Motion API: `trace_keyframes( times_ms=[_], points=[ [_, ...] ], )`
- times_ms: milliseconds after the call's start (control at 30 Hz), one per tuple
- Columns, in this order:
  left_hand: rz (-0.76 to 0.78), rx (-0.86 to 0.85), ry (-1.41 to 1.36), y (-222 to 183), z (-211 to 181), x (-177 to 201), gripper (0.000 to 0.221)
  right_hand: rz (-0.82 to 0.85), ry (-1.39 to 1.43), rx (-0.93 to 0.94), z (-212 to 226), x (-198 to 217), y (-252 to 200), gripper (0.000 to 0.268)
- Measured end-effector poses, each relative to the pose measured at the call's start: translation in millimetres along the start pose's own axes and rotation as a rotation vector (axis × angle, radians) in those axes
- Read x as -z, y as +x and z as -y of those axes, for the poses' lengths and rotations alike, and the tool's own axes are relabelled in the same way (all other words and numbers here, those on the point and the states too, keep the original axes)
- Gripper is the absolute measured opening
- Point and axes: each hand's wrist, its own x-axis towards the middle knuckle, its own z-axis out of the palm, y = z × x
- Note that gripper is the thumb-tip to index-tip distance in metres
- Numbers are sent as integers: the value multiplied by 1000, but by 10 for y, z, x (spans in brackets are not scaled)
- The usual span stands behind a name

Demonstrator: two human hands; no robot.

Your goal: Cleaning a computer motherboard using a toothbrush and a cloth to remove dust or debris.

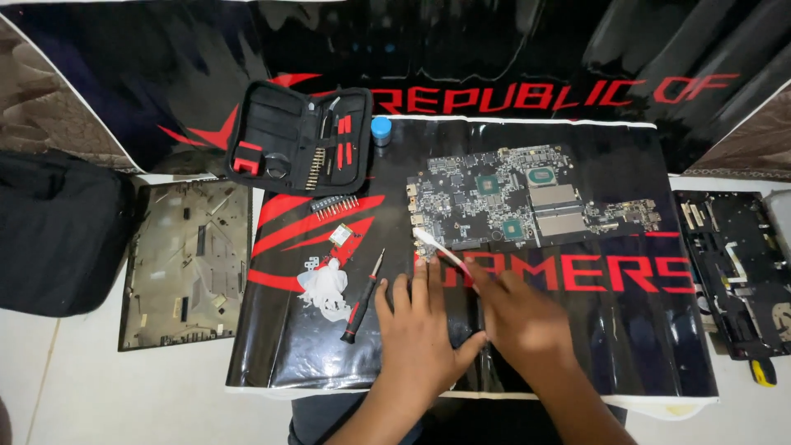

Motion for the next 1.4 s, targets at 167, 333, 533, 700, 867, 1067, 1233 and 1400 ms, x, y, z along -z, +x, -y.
trace_keyframes(
  times_ms=[167,333,533,700,867,1067,1233,1400],
  points=[
    [39,4,39,0,-6,-45,119,320,185,-115,30,142,23,58],
    [43,-2,39,0,-5,-46,115,-75,81,104,102,355,-67,45],
    [24,0,-2,3,-5,-26,114,-124,-32,176,118,362,-23,44],
    [22,-7,42,-3,-8,-20,116,590,147,-304,130,325,414,66],
    [37,-3,37,4,2,-26,119,428,70,-179,122,126,265,67],
    [0,-7,-36,5,14,-12,107,-152,-156,111,165,239,-40,54],
    [26,-5,16,6,8,-21,112,-173,-174,163,202,199,-63,55],
    [23,-3,-6,11,14,-2,115,369,88,-176,208,20,212,68]
  ],
)
